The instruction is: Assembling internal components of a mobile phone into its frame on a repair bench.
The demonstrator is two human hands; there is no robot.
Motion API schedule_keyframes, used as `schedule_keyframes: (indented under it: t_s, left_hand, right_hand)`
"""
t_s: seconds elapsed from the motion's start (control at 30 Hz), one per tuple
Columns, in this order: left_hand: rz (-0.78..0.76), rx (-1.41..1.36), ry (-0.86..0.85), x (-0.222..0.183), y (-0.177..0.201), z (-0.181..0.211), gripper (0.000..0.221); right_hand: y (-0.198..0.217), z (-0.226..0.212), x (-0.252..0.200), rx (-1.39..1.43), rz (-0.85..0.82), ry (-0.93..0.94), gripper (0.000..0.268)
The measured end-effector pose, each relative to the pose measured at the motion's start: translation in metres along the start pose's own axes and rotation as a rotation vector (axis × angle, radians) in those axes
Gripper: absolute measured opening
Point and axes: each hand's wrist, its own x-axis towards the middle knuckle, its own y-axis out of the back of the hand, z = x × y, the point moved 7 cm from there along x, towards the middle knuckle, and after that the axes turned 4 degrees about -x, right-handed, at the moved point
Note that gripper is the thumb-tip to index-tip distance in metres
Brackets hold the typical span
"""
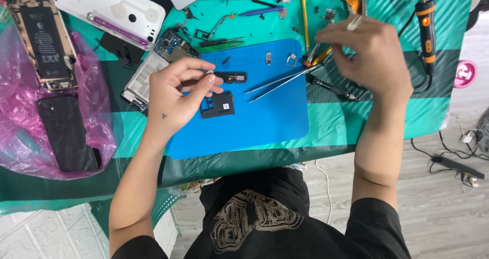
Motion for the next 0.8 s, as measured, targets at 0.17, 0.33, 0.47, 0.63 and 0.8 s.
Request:
schedule_keyframes:
  t_s: [0.17, 0.33, 0.47, 0.63, 0.8]
  left_hand:
    - [0.029, 0.021, -0.026, 0.001, 0.004, 0.0, 0.015]
    - [0.094, 0.007, -0.061, 0.002, 0.013, -0.004, 0.017]
    - [0.234, -0.102, -0.153, 0.0, 0.03, -0.001, 0.015]
    - [0.342, -0.179, -0.224, -0.002, 0.052, 0.003, 0.017]
    - [0.337, -0.163, -0.223, 0.0, 0.056, 0.003, 0.019]
  right_hand:
    - [0.001, -0.012, 0.009, -0.124, 0.124, 0.016, 0.016]
    - [-0.001, -0.015, 0.007, -0.19, 0.058, -0.012, 0.026]
    - [-0.006, -0.005, -0.001, -0.182, -0.095, -0.076, 0.02]
    - [-0.01, -0.004, -0.003, -0.172, -0.143, -0.045, 0.021]
    - [-0.008, 0.0, -0.006, -0.169, -0.142, -0.072, 0.012]
